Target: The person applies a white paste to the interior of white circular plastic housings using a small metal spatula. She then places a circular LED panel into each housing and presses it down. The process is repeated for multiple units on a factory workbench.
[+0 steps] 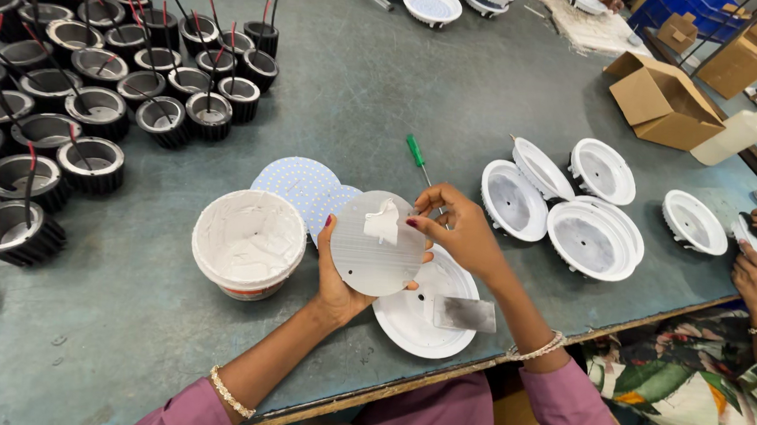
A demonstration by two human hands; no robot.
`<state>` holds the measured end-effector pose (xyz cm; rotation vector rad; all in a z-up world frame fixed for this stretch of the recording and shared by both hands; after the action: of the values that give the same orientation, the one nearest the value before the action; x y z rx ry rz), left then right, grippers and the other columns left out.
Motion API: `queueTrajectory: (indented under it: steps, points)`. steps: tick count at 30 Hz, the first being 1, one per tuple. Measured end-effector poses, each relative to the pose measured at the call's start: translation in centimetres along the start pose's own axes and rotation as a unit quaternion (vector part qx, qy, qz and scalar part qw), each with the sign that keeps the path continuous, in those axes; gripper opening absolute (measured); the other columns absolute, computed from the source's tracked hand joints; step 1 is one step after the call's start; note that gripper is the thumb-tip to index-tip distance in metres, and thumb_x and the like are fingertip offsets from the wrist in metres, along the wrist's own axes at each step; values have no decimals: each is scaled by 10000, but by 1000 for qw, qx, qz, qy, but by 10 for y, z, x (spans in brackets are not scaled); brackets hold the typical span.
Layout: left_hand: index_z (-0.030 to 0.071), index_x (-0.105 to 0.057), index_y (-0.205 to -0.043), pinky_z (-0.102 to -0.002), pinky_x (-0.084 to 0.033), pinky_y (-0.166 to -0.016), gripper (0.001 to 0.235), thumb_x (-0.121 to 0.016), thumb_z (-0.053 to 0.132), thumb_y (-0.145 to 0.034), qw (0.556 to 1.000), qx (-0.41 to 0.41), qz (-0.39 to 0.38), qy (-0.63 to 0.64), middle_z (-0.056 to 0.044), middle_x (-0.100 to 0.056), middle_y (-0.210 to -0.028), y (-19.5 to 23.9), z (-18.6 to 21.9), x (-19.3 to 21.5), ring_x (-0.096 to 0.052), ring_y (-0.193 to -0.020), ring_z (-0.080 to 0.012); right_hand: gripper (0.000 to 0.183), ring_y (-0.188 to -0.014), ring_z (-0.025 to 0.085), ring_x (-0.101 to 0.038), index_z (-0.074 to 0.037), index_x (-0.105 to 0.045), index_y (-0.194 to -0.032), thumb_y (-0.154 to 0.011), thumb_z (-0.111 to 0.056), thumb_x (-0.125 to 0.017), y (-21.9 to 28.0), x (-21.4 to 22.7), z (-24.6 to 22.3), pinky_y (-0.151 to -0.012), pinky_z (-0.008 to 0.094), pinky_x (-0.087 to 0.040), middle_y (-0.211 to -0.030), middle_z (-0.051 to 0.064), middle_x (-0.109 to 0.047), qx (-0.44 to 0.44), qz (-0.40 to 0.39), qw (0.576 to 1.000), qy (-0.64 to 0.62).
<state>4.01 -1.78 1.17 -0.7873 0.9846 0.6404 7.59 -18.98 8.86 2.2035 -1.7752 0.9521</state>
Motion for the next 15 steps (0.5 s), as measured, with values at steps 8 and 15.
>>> queueTrajectory:
  steps: [8,15]
  points:
    - [88,-353,-1566,-638,-558,-863,1004,-345,824,-882,999,17,46,5,-239,-503,-1471,2,-4,0,-556,-1291,-527,92,-750,147,-666,17,-668,-990,-936,-55,-689,7,-15,-14,-543,285,-564,-976,78,-621,-14,49,996,71]
    - [59,-343,-1586,-555,-566,-896,1029,-350,826,-900,1000,27,-6,-5,-349,-505,-1477,3,-3,-7,-547,-1330,-506,82,-779,147,-669,25,-689,-1032,-995,-29,-640,9,23,46,-668,285,-567,-948,102,-671,-24,140,988,62]
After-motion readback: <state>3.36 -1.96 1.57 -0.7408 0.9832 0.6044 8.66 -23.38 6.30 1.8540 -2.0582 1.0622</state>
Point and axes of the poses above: each hand's wrist, its own y-axis away from the middle knuckle, its own x-axis out of the back of the hand, z = x × y, the point moved 4 cm from there along -y, towards the middle knuckle
